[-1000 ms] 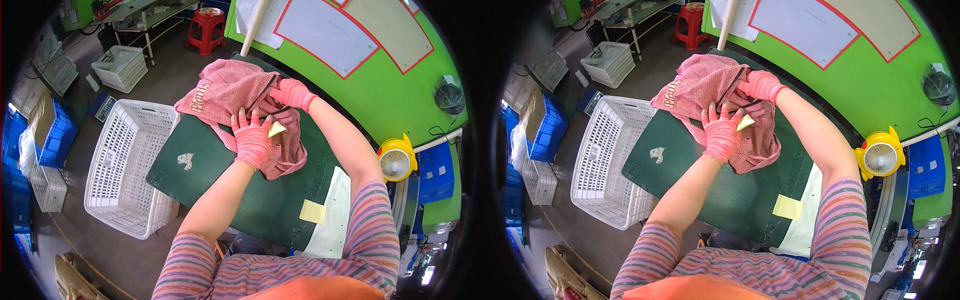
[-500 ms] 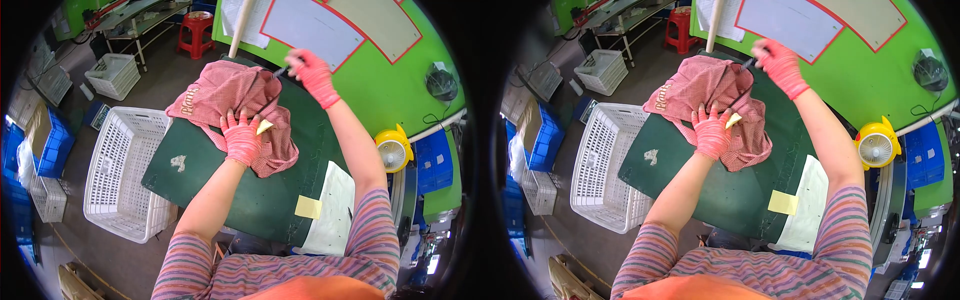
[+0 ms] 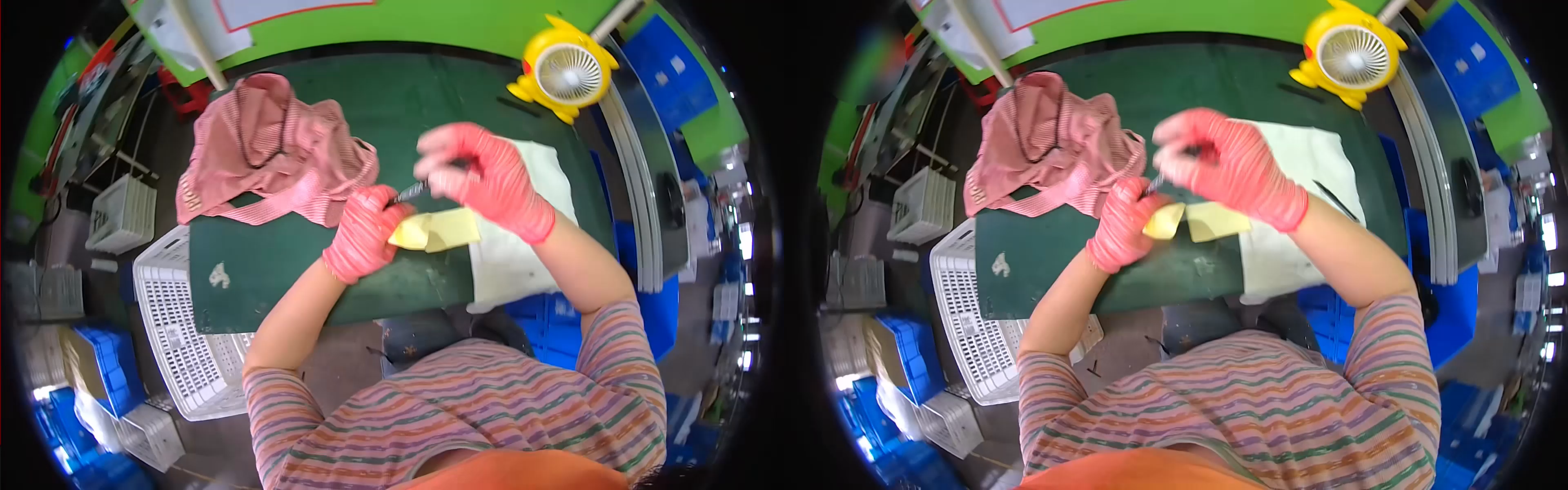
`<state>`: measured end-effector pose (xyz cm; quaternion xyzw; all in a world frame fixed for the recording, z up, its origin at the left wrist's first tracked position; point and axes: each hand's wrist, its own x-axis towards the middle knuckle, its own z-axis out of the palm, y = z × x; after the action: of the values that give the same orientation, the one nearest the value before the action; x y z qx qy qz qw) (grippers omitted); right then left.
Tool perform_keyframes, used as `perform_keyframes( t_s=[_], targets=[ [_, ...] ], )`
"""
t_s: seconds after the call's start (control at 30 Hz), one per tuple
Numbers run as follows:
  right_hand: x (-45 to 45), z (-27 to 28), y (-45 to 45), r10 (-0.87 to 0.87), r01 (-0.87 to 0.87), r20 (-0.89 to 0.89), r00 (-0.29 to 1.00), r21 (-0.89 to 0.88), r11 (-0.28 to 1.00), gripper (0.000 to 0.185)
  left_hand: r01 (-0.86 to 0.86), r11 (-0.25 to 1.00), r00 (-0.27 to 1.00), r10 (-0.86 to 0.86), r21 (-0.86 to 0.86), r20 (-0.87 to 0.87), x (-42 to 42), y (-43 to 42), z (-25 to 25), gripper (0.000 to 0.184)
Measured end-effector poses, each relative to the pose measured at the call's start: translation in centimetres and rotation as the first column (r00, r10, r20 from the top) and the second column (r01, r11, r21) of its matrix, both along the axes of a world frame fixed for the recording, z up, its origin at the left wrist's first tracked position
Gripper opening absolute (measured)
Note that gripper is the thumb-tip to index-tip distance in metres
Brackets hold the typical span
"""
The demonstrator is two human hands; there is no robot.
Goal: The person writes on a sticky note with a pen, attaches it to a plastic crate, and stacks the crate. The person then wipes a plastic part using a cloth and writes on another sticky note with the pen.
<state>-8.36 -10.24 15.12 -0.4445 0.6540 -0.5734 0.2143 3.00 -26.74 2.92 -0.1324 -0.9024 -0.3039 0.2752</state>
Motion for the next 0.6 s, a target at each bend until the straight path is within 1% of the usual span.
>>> perform_keyframes(
  t_s=[0.03,0.07,0.1,0.13,0.17,0.2,0.23,0.27,0.3,0.33,0.37,0.4,0.47,0.5,0.53,0.57,0.6],
  targets=[
    [0.7,-0.4,2.0,0.081,-0.081,-0.003,0.997,0.008,0.997,0.022,0.13,0.991,0.991,-0.131,0.017,0.017,0.1,1.8,0.5,0.032],
    [1.8,0.0,4.2,0.09,-0.097,0.051,0.995,0.175,0.98,0.017,0.221,0.973,0.972,-0.225,0.062,0.063,0.7,4.0,0.9,0.03],
    [2.8,-0.5,6.2,0.067,-0.112,0.192,0.979,0.232,0.966,0.011,0.302,0.947,0.944,-0.313,0.109,0.104,1.5,6.6,1.2,0.028],
    [3.7,-1.6,7.9,0.032,-0.015,-0.062,0.998,0.256,0.967,0.014,0.35,0.902,0.918,-0.384,0.254,0.101,2.5,9.5,0.9,0.028],
    [4.4,-2.6,9.4,0.067,-0.012,-0.257,0.964,0.211,0.977,0.02,0.381,0.837,0.891,-0.446,0.393,0.086,3.5,11.8,0.5,0.027],
    [5.4,-3.0,11.2,0.07,-0.034,-0.103,0.992,0.314,0.949,0.025,0.444,0.808,0.845,-0.521,0.387,0.117,4.4,12.9,0.7,0.029],
    [6.4,-3.7,12.9,0.007,-0.064,0.15,0.989,0.382,0.922,0.026,0.505,0.772,0.792,-0.592,0.386,0.149,5.0,13.8,0.9,0.03],
    [6.9,-3.8,14.1,-0.003,-0.088,0.247,0.969,0.356,0.93,0.026,0.564,0.657,0.674,-0.716,0.5,0.182,5.5,14.2,1.2,0.022],
    [7.4,-3.6,14.9,-0.011,-0.108,0.342,0.94,0.325,0.94,0.026,0.462,0.489,0.563,-0.806,0.74,0.181,6.0,14.6,2.2,0.021],
    [7.7,-2.1,15.8,-0.069,-0.148,0.547,0.834,0.342,0.928,0.024,0.297,0.292,0.454,-0.881,0.909,0.135,6.4,15.0,3.7,0.022],
    [7.6,-1.6,16.6,-0.069,-0.173,0.592,0.803,0.343,0.923,0.024,0.081,0.083,0.359,-0.932,0.993,0.048,6.9,15.5,4.5,0.026],
    [7.5,-1.4,17.4,-0.068,-0.2,0.636,0.769,0.34,0.919,0.024,0.04,0.124,0.321,-0.941,0.991,0.105,7.4,15.5,3.9,0.042],
    [7.9,-1.4,18.2,-0.05,-0.227,0.694,0.718,0.302,0.926,0.024,-0.164,0.1,0.239,-0.961,0.981,0.138,8.5,15.9,3.4,0.049],
    [7.9,-1.4,18.7,0.002,-0.272,0.694,0.72,0.28,0.921,0.025,-0.261,0.095,0.199,-0.969,0.961,0.15,9.0,16.1,3.2,0.054],
    [7.8,-1.4,19.0,0.056,-0.316,0.689,0.723,0.257,0.913,0.026,-0.371,0.02,0.222,-0.969,0.929,0.11,9.8,16.7,2.8,0.059],
    [7.7,-1.4,19.4,0.109,-0.36,0.683,0.722,0.237,0.902,0.028,-0.385,-0.008,0.228,-0.97,0.923,0.087,10.2,17.1,2.7,0.059],
    [7.7,-1.4,19.8,0.099,-0.352,0.681,0.726,0.245,0.904,0.028,-0.4,-0.037,0.234,-0.97,0.916,0.063,10.6,17.6,2.6,0.06]
  ],
)
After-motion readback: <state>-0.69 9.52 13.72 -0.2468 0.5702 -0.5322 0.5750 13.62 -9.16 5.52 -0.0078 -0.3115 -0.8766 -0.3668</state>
